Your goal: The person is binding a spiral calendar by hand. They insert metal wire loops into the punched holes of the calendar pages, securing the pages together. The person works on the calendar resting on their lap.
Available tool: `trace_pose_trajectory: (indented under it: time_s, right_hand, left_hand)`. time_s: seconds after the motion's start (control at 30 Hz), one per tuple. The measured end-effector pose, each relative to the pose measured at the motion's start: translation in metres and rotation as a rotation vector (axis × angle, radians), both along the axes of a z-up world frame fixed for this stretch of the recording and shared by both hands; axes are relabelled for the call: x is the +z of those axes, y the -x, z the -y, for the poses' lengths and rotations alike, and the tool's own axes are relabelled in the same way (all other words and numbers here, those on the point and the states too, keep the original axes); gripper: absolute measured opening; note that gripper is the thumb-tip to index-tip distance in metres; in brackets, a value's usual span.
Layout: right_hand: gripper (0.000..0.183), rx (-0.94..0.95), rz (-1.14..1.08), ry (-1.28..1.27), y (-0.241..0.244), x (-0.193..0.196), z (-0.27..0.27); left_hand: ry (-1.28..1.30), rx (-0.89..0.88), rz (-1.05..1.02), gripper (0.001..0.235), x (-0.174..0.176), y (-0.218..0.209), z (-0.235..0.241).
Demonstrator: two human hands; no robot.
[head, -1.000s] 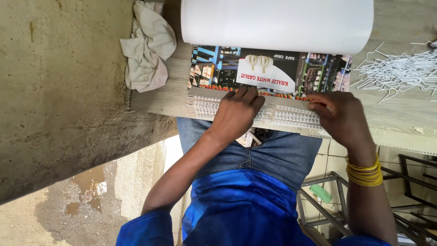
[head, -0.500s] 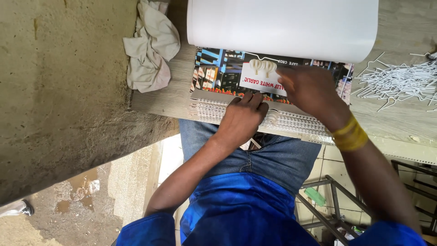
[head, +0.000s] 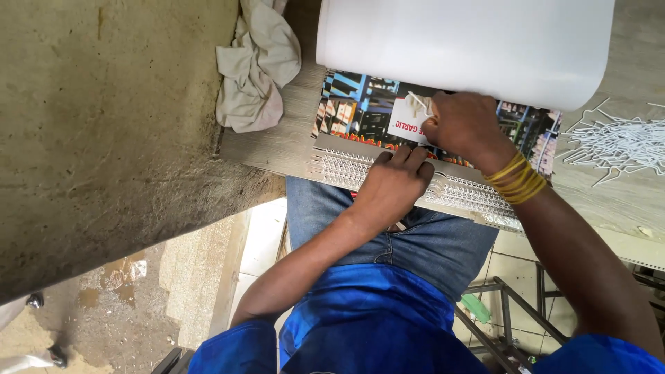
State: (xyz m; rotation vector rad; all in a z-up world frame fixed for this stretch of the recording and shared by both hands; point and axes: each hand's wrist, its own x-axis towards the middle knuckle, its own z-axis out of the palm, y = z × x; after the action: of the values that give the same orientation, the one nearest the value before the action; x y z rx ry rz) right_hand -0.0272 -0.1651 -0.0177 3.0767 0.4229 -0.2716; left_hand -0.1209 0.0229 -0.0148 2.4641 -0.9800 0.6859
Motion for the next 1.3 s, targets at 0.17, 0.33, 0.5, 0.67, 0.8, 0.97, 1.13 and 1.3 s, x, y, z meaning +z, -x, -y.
trace_pose_trajectory:
  time_s: [0.17, 0.33, 0.5, 0.67, 0.8, 0.97, 1.13, 1.3]
  right_hand:
    - [0.023, -0.086, -0.068, -0.164, 0.047, 0.051, 0.023]
    - [0.008, -0.076, -0.007, -0.33, 0.108, 0.083, 0.046]
    - [0.004, -0.074, 0.135, -0.463, 0.145, 0.063, 0.065]
    - [0.004, -0.098, 0.198, -0.515, 0.15, 0.051, 0.061]
    - [0.006, -0.016, 0.208, -0.549, 0.145, 0.05, 0.052]
    - [0.005, -0.001, 0.255, -0.504, 0.147, 0.044, 0.059]
    - [0.005, -0.003, 0.255, -0.505, 0.149, 0.048, 0.053]
    - [0.007, -0.038, 0.277, -0.63, 0.144, 0.032, 0.036]
  left_hand:
    - [0.029, 0.031, 0.027, 0.013, -0.002, -0.001, -0.003]
    - [0.021, 0.036, -0.026, 0.015, 0.002, -0.001, 0.0]
    - [0.021, 0.054, -0.031, 0.016, 0.0, -0.002, 0.003]
    - [0.034, 0.068, -0.023, 0.017, 0.001, -0.002, 0.0]
    - [0.038, 0.054, -0.046, 0.018, 0.0, 0.0, 0.001]
    - [0.055, 0.068, -0.064, 0.019, 0.001, 0.001, 0.001]
    - [0.053, 0.06, -0.065, 0.018, -0.001, 0.0, 0.002]
    - [0.064, 0.059, 0.015, 0.013, -0.006, -0.002, 0.001]
